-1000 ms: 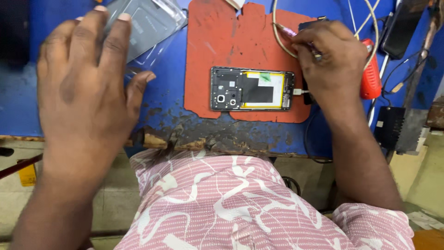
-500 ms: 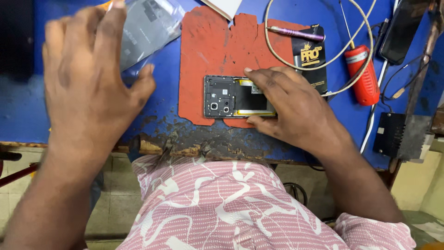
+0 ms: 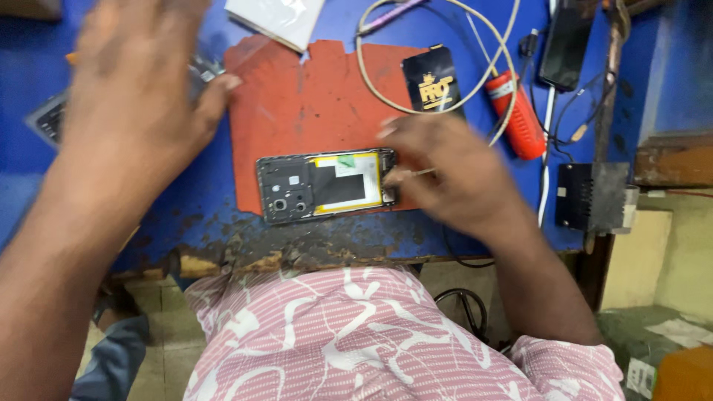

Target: The person removes a battery from a disassembled smartphone, places a new battery inside, and uses a screwdriver to tighten screws on the internal frame. The person then uses a hot air gun to apply heat to the phone's interior and handles the back cover.

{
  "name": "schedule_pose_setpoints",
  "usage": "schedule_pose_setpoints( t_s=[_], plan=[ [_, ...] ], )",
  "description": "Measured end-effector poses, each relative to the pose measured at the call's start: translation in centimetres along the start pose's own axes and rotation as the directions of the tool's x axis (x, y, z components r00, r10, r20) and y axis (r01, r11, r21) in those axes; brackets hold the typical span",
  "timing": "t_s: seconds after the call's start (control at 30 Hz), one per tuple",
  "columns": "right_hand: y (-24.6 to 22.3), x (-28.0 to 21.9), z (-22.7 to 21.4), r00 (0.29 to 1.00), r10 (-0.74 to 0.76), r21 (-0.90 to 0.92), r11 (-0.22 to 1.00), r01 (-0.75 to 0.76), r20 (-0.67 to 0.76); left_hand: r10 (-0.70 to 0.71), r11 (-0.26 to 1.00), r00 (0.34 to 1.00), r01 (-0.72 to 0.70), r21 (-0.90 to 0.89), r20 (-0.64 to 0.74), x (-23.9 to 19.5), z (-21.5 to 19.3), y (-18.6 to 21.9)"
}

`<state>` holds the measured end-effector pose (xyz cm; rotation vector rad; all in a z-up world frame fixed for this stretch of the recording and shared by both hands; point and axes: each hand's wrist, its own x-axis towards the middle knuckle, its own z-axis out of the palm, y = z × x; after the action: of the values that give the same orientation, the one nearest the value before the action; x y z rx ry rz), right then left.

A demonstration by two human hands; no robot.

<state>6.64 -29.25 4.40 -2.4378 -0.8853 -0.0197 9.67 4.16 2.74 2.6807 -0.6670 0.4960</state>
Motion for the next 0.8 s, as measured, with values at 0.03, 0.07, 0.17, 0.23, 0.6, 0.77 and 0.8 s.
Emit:
schedule_pose_setpoints(
  t_s=[0.03,0.07,0.17,0.23,0.6,0.77,0.8],
  plan=[
    [0.8,-0.6,-1.0,0.991,0.088,0.019,0.996,-0.086,-0.097,-0.016,1.0,1.0,0.016,-0.005,-0.012,-0.8,-0.6,0.3],
    [1.8,-0.9,-2.3,0.977,0.057,-0.116,0.99,-0.082,-0.206,-0.033,0.999,0.999,0.033,-0.01,-0.023,-1.6,-1.3,0.7],
    [4.4,-1.8,-5.4,0.901,0.139,-0.216,0.945,-0.245,-0.41,-0.119,0.99,0.993,0.118,-0.074,-0.017,-4.1,-2.7,1.6],
    [5.2,-2.2,-6.9,0.916,0.154,-0.247,0.934,-0.257,-0.372,-0.152,0.981,0.988,0.146,-0.127,-0.039,-5.4,-3.2,2.3],
    [6.7,-2.4,-5.2,0.865,0.478,-0.167,0.85,-0.5,-0.154,-0.351,0.899,0.925,0.291,-0.327,-0.143,-10.0,-3.2,4.6],
    [7.2,-4.4,-6.0,0.894,0.373,-0.425,0.788,-0.446,-0.246,-0.338,0.887,0.927,0.258,-0.383,-0.159,-10.1,-2.8,4.8],
    [7.1,-5.0,-6.4,0.878,0.395,-0.461,0.747,-0.479,-0.271,-0.331,0.89,0.93,0.252,-0.38,-0.161,-10.0,-2.9,4.9]
  ],
)
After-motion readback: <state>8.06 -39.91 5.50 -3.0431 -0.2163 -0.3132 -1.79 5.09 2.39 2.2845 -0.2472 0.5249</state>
